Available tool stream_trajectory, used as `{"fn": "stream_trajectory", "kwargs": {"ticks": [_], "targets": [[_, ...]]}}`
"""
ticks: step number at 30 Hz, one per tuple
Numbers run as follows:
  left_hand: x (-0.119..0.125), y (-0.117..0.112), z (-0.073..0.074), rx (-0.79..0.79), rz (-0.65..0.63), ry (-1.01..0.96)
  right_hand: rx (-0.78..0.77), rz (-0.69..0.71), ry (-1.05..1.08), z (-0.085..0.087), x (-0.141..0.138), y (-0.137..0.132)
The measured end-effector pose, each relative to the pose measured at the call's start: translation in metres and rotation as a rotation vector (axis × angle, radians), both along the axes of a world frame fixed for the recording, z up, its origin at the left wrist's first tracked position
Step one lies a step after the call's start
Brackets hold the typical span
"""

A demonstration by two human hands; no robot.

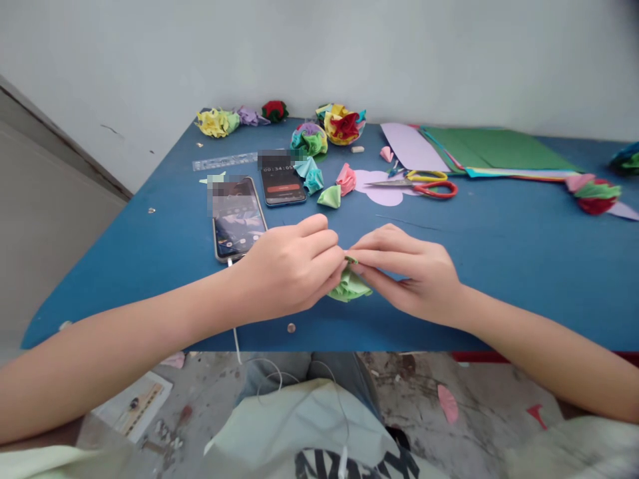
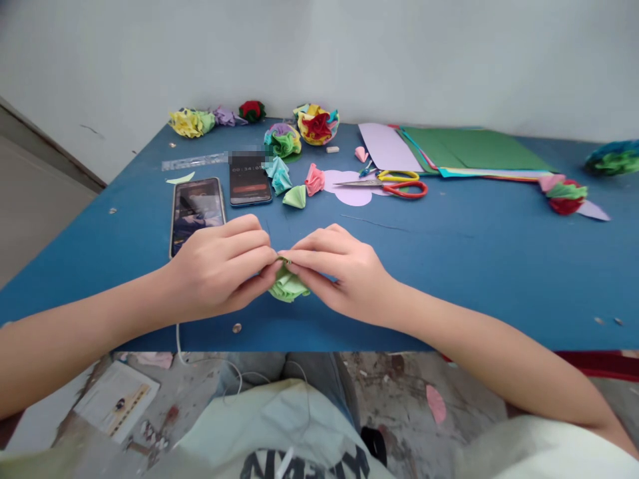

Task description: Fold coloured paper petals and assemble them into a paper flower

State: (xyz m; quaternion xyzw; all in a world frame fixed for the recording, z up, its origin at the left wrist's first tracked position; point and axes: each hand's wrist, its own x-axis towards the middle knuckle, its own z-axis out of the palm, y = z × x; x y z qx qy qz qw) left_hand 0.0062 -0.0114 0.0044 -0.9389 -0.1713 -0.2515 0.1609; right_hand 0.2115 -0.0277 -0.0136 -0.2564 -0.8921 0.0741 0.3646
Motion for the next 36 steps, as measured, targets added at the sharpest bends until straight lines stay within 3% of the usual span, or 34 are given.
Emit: {"fn": "stream_trajectory", "kwargs": {"ticks": [6,15,21,27,36], "targets": [[0.000,-0.001,-0.002,0.003,0.028,-0.022,0.054,-0.058,0.018,-0.003,-0.003,-0.002],[0.002,-0.005,0.000,-0.187,0.085,0.039,0.139,-0.118,0.039,-0.008,-0.009,-0.008],[-0.001,-0.004,0.003,-0.241,0.003,0.054,-0.075,-0.023,0.060,0.002,-0.003,-0.007],[-0.002,-0.006,0.007,-0.398,-0.091,0.082,-0.298,0.040,0.059,0.009,-0.005,-0.006],[0.000,-0.006,0.008,-0.345,-0.075,0.144,-0.115,0.014,0.031,0.002,-0.005,-0.010]]}}
